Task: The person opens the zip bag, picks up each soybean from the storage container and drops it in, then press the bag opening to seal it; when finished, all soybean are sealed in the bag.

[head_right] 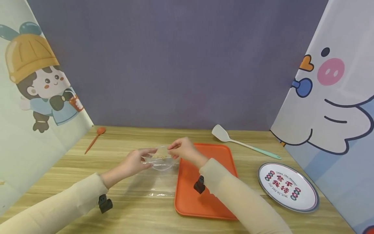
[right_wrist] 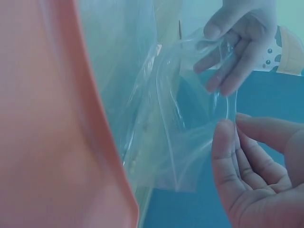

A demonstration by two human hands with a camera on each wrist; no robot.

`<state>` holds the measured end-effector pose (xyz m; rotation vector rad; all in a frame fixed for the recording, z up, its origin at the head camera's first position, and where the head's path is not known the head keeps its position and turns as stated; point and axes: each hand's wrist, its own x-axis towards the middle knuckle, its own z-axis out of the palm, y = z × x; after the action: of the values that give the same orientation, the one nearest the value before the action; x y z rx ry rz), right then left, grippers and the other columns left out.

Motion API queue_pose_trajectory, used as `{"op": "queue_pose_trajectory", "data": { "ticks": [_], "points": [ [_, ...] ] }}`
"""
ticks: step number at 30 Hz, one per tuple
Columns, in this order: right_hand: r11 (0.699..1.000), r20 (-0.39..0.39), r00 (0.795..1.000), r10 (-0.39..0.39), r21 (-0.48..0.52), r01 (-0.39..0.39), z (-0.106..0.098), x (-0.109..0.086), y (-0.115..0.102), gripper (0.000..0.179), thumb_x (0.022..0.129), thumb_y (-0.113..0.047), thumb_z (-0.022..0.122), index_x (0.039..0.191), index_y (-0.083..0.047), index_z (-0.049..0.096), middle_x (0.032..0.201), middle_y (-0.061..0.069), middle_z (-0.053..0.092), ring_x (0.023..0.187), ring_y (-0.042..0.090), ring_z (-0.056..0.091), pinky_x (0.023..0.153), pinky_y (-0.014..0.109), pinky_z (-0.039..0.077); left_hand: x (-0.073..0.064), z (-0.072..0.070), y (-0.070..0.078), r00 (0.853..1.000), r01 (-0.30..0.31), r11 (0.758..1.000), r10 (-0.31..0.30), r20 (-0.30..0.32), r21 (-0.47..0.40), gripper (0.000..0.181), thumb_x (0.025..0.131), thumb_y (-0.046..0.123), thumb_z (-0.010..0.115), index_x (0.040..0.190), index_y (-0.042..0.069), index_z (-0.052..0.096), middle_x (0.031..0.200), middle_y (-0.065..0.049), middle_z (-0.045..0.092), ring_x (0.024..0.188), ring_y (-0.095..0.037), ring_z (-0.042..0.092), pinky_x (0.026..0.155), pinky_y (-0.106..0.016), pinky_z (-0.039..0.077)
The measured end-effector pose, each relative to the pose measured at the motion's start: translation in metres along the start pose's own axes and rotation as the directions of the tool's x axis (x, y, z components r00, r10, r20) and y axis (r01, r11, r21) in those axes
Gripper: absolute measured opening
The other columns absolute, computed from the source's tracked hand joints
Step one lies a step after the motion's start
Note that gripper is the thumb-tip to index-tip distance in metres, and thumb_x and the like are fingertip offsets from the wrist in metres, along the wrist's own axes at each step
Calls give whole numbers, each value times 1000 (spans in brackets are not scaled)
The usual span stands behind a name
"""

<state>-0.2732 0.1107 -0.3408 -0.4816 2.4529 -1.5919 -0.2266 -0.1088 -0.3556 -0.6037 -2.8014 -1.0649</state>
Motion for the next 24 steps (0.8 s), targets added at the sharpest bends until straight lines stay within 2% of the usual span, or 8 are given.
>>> {"op": "queue_pose_trajectory", "data": {
  "ticks": [4,8,10,13,16,19,24],
  "points": [
    [1000,-6,1000,5,-1,-5,-10,-3,2,18,85,-3,70,101,6,71,87,18,73,76,35,70,78,49,60,0,-1,0,1000,2,1000,-2,6,-10,58,79,-1,72,134,1,55,134,-17,59,108,-33,63,87,-39,59],
    [999,1,1000,1,-49,-1,-25,-10,7,20,87,-7,69,103,5,70,90,18,73,83,38,70,75,44,61,0,-2,-1,1000,13,1000,-13,11,-12,57,79,-1,72,134,1,55,135,-16,58,109,-32,63,87,-38,59],
    [998,8,1000,-1,-70,2,-34,-15,11,20,87,-9,70,103,4,71,91,17,74,83,37,70,73,41,61,0,-2,-1,1000,21,1000,-20,11,-14,58,80,-1,72,134,1,54,135,-16,58,109,-32,63,87,-38,59],
    [996,19,1000,10,-87,-9,-48,-24,17,20,88,-11,69,103,2,71,95,17,74,86,37,69,77,44,61,0,-3,0,1000,23,1000,-23,14,-15,58,80,0,72,135,1,54,135,-16,58,110,-33,63,87,-38,59],
    [993,24,999,29,-117,-26,-64,-31,26,20,89,-12,68,104,1,70,96,14,74,85,30,70,81,47,59,-1,-4,2,1000,27,999,-27,16,-23,57,81,0,72,135,1,54,135,-15,58,111,-32,63,88,-38,58],
    [986,30,997,68,-152,-63,-79,-40,37,24,89,-15,68,107,1,69,98,13,73,85,26,69,82,45,59,-1,-4,3,1000,25,999,-24,19,-24,57,81,1,72,135,2,53,135,-14,58,111,-31,63,89,-38,58],
    [986,95,992,86,-147,-72,-98,-54,54,31,89,-11,68,111,10,65,96,18,72,80,22,68,79,41,60,0,-5,3,1000,20,999,-19,25,-35,58,81,1,72,136,1,53,135,-15,58,111,-32,62,91,-40,57]
  ]
}}
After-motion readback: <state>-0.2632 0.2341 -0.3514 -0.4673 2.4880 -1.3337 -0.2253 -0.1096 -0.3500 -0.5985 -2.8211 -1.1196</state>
